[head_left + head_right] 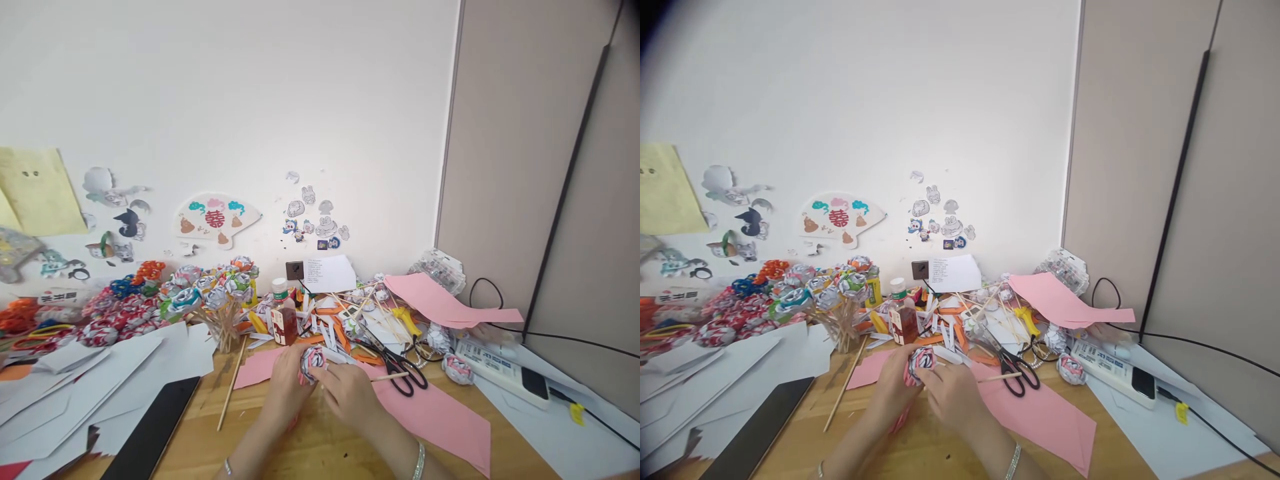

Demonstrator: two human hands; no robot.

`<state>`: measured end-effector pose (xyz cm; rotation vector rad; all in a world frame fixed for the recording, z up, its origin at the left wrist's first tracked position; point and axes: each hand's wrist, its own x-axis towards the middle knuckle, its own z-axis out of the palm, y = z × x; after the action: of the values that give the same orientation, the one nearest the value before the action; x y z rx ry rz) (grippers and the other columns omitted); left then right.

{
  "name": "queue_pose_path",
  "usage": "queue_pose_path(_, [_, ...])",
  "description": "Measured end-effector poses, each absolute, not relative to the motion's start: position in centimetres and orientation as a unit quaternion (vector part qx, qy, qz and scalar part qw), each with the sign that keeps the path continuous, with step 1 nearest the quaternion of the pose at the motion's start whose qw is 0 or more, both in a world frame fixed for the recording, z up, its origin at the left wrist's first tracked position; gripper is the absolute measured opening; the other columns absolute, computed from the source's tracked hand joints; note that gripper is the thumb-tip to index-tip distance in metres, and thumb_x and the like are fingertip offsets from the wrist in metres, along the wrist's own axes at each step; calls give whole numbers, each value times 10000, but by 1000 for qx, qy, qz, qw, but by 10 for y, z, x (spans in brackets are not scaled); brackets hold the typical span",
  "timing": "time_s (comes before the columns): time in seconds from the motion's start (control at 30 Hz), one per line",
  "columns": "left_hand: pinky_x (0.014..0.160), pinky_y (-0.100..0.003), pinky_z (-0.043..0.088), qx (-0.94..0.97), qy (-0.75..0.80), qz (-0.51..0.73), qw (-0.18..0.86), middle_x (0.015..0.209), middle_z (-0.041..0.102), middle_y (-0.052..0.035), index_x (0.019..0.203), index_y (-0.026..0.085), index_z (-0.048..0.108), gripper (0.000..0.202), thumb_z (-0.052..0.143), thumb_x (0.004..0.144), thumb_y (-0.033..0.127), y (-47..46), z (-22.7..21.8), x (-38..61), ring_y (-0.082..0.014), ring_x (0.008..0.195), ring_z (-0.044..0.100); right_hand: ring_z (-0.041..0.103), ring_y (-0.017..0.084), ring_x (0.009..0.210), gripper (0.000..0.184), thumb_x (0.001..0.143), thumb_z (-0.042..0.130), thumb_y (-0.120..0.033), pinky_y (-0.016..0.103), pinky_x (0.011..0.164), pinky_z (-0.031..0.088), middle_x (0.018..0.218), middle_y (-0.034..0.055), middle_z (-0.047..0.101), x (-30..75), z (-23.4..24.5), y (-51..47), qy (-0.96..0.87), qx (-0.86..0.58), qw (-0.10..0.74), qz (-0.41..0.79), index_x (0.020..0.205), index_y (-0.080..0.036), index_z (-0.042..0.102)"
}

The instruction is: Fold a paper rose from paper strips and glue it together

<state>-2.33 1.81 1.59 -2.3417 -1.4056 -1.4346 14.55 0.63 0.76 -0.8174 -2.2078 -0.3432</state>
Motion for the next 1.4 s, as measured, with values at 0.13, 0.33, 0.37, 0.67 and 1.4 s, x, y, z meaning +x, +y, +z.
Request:
queue_pose_path(0.13, [777, -401, 500, -756, -465, -461, 6, 939, 687, -80, 975, 203, 575, 326, 584, 653, 153, 15, 18, -21, -262, 883, 635, 567, 179, 639, 364, 816, 437, -106, 272, 549, 361, 770, 44, 656, 148, 8, 6, -857, -311, 384, -146, 1141, -196, 575])
queue_pose_path(0.33, [770, -387, 508, -754, -458, -465, -69, 908, 678, -52, 941, 215, 576, 306, 570, 647, 130, 10, 22, -17, -238, 858, 629, 554, 162, 631, 290, 832, 432, -105, 259, 547, 341, 749, 32, 636, 151, 13, 6, -855, -317, 382, -151, 1055, -195, 594])
queue_pose_path(0.37, [777, -387, 510, -752, -456, -470, -79, 914, 679, -53, 943, 215, 577, 307, 574, 648, 131, 10, 22, -17, -237, 867, 629, 550, 159, 624, 276, 829, 436, -106, 258, 543, 334, 743, 29, 632, 151, 14, 6, -854, -322, 379, -152, 1034, -195, 597])
queue_pose_path(0.67, [852, -425, 512, -746, -422, -502, -114, 1032, 680, -92, 947, 207, 593, 318, 626, 637, 142, 11, 19, -15, -255, 978, 636, 550, 159, 603, 265, 783, 439, -93, 264, 525, 288, 721, 17, 633, 151, 15, 7, -852, -334, 372, -156, 984, -200, 575])
queue_pose_path(1.4, [799, -400, 533, -684, -443, -542, -206, 994, 651, -72, 1037, 210, 533, 452, 728, 630, 225, 13, 16, -13, -248, 907, 641, 600, 163, 618, 235, 829, 420, -155, 245, 564, 395, 714, 22, 652, 154, 20, 4, -789, -328, 517, -45, 1017, -184, 558])
